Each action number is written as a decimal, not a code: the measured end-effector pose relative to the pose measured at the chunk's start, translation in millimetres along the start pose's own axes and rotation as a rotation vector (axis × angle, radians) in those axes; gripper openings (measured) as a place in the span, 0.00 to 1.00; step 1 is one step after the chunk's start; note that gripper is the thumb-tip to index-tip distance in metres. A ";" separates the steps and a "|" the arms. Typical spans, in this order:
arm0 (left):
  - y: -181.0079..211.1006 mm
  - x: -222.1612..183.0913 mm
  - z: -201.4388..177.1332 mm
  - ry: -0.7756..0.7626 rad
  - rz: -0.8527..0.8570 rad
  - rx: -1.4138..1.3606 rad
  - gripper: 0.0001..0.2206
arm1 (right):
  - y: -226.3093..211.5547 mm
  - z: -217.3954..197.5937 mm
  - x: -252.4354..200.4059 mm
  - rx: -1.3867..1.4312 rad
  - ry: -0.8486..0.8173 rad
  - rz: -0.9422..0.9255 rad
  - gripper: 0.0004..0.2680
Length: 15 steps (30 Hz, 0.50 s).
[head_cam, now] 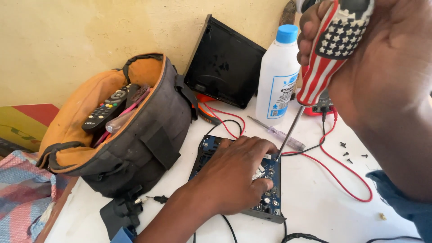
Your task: Disassembling a circuit board from an electronic device using a screwdriver and pliers on a repair bench.
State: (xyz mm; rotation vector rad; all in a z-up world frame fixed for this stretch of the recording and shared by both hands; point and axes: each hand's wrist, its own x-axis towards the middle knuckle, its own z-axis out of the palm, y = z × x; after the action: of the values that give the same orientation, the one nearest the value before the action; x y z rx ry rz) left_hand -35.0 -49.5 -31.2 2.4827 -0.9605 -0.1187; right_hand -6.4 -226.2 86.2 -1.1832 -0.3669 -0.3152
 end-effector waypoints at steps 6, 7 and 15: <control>2.1 -0.8 -1.7 0.000 -0.052 -0.073 0.23 | -0.7 -12.0 9.7 0.134 -0.208 0.002 0.11; 1.6 -1.9 -6.2 0.003 -0.055 -0.068 0.23 | 0.9 -7.3 9.1 0.139 -0.212 -0.002 0.11; 5.5 -2.3 -8.6 -0.030 -0.081 -0.101 0.19 | 13.8 -19.7 16.3 0.182 -0.198 -0.052 0.16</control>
State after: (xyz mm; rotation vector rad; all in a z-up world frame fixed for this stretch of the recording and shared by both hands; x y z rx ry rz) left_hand -38.0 -48.2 -21.3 2.4333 -0.8452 -0.2253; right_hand 16.2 -240.6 75.2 -1.0299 -0.5880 -0.2052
